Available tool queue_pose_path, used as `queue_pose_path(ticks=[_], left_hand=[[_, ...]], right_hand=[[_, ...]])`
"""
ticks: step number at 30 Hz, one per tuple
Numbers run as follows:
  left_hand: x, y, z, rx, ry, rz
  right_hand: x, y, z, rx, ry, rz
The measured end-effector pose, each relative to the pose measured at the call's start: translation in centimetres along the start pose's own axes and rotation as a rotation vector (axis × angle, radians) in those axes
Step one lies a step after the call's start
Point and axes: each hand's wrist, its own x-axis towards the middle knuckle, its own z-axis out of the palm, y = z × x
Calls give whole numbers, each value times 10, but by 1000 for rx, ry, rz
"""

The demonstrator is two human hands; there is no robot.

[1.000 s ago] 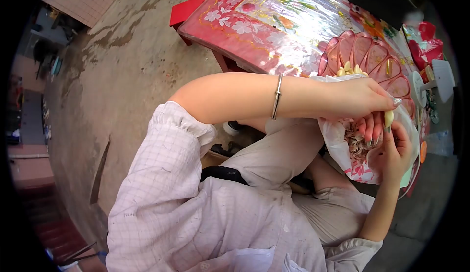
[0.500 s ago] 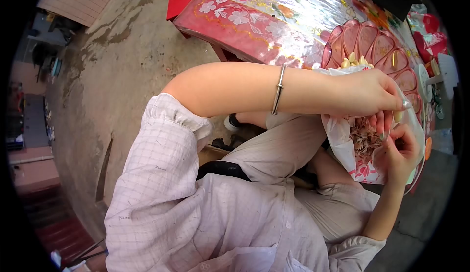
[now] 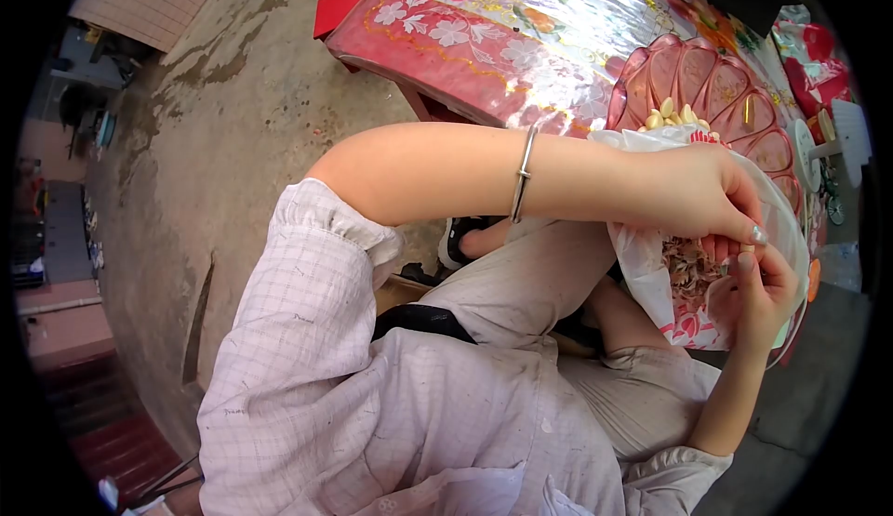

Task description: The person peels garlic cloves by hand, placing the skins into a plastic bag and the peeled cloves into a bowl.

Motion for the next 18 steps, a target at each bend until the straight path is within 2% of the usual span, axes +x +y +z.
queue_pose_path(ticks=[5, 9, 11, 14, 18], left_hand=[[0, -2, 2, 73, -14, 6], [-1, 1, 2, 47, -33, -35], [-2, 0, 3, 57, -61, 0], [-1, 3, 4, 64, -85, 18], [-5, 3, 3, 9, -49, 49]], right_hand=[[0, 0, -3, 41, -54, 87], [-1, 11, -6, 100, -41, 56], [0, 13, -9, 286, -171, 58], [-1, 11, -11, 279, -208, 20], [-4, 0, 1, 232, -69, 57]])
